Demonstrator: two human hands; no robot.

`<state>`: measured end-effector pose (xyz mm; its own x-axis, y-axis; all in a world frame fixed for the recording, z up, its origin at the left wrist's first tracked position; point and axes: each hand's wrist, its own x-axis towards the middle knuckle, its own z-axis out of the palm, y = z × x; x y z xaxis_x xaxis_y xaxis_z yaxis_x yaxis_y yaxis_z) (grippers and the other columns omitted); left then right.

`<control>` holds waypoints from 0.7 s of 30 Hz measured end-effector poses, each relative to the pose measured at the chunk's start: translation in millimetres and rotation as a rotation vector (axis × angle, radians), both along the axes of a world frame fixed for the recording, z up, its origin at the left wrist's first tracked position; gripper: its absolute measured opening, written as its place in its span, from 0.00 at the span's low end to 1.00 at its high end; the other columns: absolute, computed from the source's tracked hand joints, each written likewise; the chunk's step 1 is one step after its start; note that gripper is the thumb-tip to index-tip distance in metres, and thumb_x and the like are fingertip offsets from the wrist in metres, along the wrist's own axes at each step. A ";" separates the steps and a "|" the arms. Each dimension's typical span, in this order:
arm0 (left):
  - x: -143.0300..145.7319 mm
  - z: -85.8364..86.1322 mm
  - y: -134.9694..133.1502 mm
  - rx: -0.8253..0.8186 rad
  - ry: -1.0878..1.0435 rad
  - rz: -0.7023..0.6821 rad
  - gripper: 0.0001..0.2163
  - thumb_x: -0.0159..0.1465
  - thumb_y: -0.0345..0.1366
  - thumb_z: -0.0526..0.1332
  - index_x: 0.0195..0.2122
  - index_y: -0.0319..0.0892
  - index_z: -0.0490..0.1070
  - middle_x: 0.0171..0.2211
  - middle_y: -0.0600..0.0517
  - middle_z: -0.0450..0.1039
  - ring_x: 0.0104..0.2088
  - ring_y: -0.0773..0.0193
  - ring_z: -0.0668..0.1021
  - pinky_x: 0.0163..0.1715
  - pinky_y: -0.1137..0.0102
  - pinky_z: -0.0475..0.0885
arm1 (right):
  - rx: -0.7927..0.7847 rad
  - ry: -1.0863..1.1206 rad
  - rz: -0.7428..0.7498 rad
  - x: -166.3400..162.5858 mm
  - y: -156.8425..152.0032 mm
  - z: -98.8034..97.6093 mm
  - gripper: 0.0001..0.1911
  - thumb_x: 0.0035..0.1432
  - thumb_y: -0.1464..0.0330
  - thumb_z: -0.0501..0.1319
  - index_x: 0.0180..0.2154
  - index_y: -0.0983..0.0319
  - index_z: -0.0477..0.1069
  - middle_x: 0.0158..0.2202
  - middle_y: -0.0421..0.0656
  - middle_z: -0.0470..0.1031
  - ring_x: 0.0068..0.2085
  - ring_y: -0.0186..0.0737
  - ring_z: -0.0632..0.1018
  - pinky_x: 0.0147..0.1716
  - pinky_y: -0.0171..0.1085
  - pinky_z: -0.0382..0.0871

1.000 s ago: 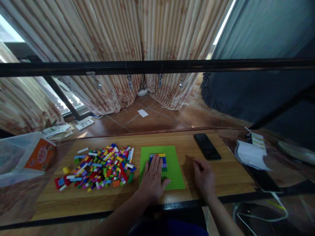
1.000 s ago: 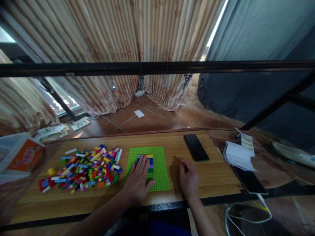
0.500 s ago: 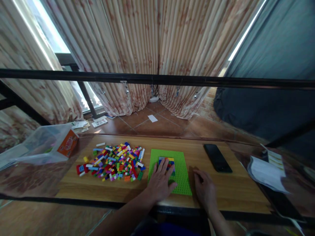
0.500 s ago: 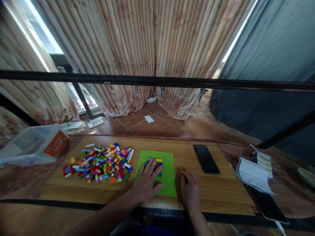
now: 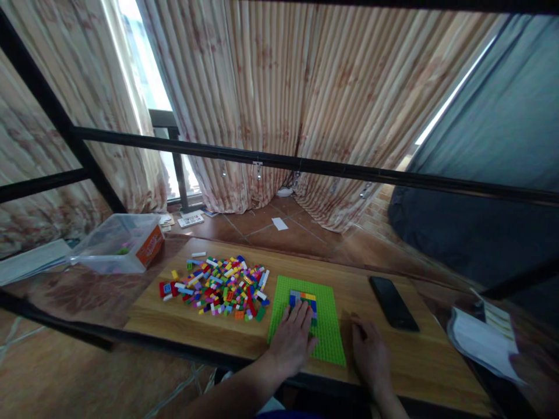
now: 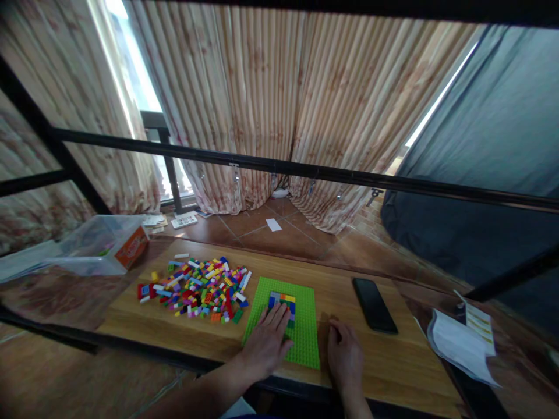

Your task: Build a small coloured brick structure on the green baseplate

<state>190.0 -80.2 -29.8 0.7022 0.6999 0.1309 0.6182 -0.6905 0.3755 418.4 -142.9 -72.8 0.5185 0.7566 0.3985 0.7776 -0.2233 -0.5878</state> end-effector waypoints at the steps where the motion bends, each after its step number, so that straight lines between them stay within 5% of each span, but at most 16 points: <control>1: -2.4 0.9 -1.8 -0.008 -0.004 -0.004 0.30 0.68 0.49 0.51 0.68 0.39 0.53 0.68 0.43 0.53 0.69 0.51 0.55 0.66 0.52 0.56 | -0.007 -0.004 0.000 0.5 -0.2 -0.6 0.20 0.61 0.57 0.51 0.38 0.62 0.75 0.40 0.53 0.78 0.39 0.51 0.78 0.41 0.48 0.71; 21: -8.4 2.6 -1.5 -0.058 0.022 -0.025 0.32 0.68 0.50 0.48 0.69 0.38 0.50 0.70 0.43 0.48 0.70 0.49 0.51 0.67 0.45 0.50 | 0.027 -0.024 -0.023 -1.6 3.7 1.9 0.19 0.59 0.58 0.51 0.37 0.63 0.76 0.37 0.52 0.78 0.38 0.49 0.77 0.39 0.47 0.70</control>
